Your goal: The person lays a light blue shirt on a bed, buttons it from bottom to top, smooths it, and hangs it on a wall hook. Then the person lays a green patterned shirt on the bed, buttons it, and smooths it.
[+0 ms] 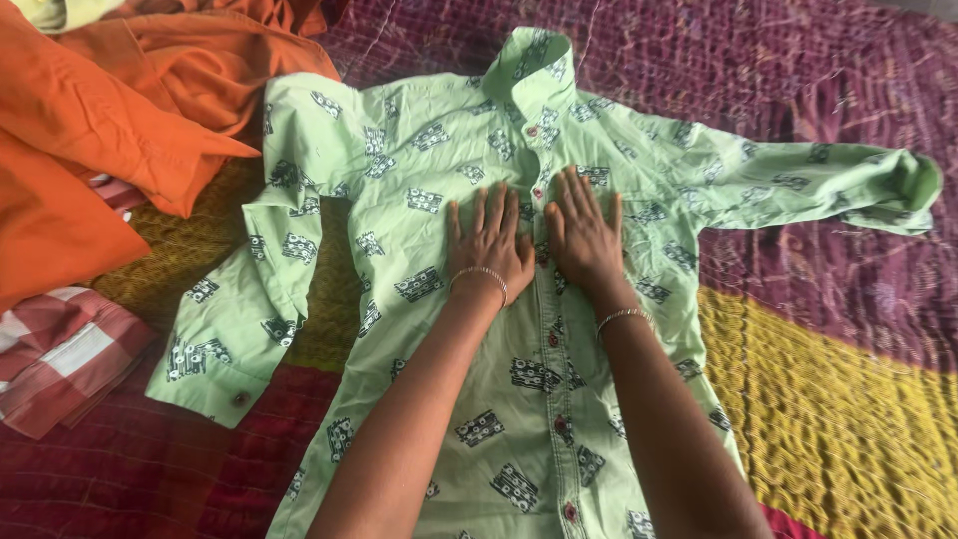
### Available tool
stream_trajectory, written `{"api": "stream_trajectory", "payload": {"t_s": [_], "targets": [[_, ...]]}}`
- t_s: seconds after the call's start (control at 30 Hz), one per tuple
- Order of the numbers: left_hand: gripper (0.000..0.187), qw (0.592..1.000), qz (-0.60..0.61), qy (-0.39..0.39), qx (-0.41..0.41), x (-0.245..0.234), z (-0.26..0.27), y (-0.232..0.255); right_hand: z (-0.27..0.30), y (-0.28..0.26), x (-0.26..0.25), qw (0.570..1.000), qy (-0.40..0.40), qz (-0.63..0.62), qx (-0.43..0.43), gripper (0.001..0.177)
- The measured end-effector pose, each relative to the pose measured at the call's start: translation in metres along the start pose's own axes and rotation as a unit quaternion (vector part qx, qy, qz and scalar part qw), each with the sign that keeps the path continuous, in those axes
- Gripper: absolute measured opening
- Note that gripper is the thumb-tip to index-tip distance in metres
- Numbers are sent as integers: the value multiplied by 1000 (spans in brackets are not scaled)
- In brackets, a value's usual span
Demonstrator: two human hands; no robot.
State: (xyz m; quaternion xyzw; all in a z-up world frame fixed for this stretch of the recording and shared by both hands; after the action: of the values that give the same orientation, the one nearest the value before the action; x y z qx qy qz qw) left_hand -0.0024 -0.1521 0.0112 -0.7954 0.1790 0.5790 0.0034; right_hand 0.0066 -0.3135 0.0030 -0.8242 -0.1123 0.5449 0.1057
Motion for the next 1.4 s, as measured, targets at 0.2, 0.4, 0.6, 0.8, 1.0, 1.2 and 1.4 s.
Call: {"api": "stream_trajectory", "payload": {"t_s": [0.2,0.4,0.6,0.8,1.0,1.2,1.4], "targets": [[76,1000,-9,-8,-23,0,-45,-20,-39,18,9,1000,-3,20,-3,62],[81,997,-7,4,-75,-3,-75,-75,-74,66,2,994,-49,65,73,67],[77,982,-64,27,-176,0,-86,-108,-80,81,-1,980,-49,104,164,72],[92,996,55,22,-69,29,-102,-59,-86,32,41,993,-43,65,84,71],[75,998,2,-42,-40,39,-121,-43,-107,46,37,994,-66,68,54,74],[83,994,-32,-30,-97,6,-123,-114,-97,90,-2,984,-64,98,135,76],[83,989,-72,14,-129,1,-99,-120,-72,78,-12,974,-104,136,146,76]]}}
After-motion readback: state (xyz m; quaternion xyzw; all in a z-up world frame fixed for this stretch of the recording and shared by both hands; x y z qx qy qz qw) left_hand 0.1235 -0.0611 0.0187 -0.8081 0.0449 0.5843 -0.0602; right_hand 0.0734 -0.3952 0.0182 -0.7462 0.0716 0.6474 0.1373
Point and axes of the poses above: each hand's wrist, its own z-axis away from the middle knuckle, its own x-axis out of the palm, y = z × x, the point moved 1 cm from there along -z, towards the middle knuckle, and after that the axes turned 13 degrees about y, right-handed, at the moved point
